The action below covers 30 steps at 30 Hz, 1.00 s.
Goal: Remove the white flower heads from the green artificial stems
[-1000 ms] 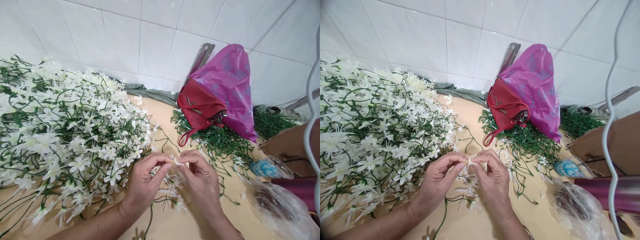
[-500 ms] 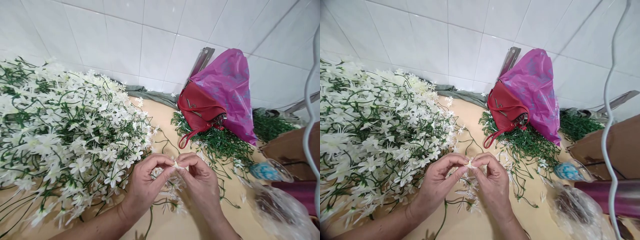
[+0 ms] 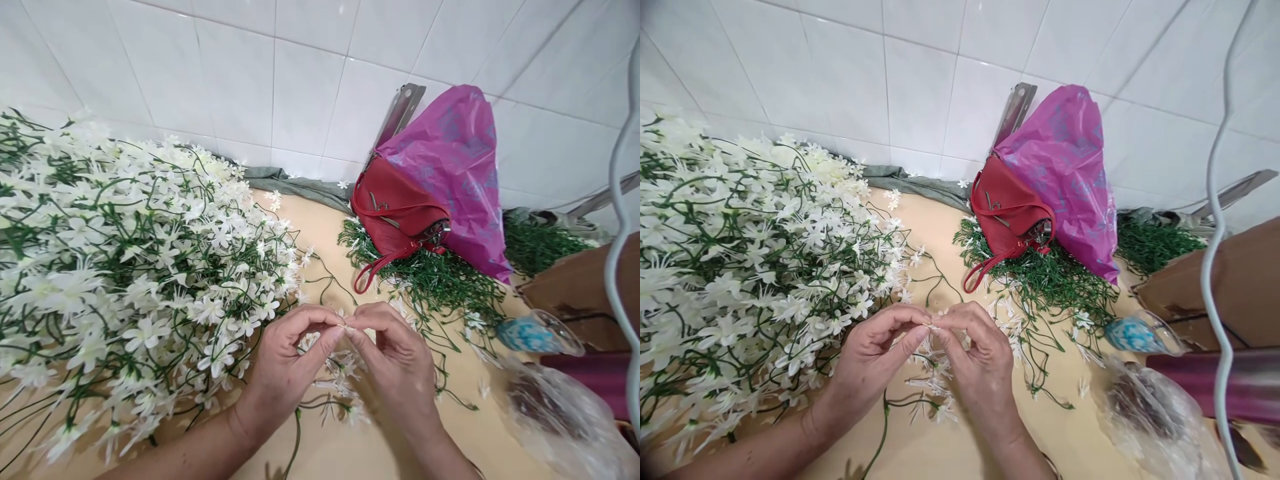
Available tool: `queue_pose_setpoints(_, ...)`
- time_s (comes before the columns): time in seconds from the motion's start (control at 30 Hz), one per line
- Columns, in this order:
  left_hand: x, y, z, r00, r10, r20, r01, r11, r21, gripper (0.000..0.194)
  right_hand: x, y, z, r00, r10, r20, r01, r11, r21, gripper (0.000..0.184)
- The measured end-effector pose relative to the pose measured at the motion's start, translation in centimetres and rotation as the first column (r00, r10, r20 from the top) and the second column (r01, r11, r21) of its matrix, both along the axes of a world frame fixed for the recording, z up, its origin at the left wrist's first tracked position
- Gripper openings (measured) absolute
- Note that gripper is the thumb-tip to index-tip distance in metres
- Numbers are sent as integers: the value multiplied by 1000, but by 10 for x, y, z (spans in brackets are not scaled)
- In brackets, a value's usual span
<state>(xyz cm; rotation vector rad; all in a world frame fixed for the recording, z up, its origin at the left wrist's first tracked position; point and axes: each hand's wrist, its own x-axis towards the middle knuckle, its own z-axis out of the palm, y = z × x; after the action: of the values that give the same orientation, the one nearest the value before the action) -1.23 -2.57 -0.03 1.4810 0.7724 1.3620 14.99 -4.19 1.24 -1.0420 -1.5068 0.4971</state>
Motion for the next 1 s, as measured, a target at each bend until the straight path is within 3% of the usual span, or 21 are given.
queue_pose_setpoints(0.17, -1, -4, 2, 999, -42, -33, 43, 999, 31, 13, 4, 6, -2, 986, 72, -150, -83, 994, -72, 15)
queue_pose_setpoints(0.47, -5, -8, 10, 998, 35, -53, -26, 986, 164, 12, 9, 8, -9, 922, 203, -331, -268, 949, -164, 13)
queue_pose_setpoints(0.6, -5, -6, 11, 996, 48, -70, -31, 972, 232, 12, 5, 9, -11, 917, 176, -357, -239, 961, -141, 11)
queue_pose_setpoints(0.73, -4, -4, 7, 995, 87, -56, -72, 971, 230, 10, 4, 9, -7, 953, 153, -260, -182, 979, -92, 10)
queue_pose_setpoints(1.0, -8, -4, 12, 982, 163, -98, -105, 896, 432, 18, 4, 2, -2, 965, 146, -217, -155, 987, -27, 23)
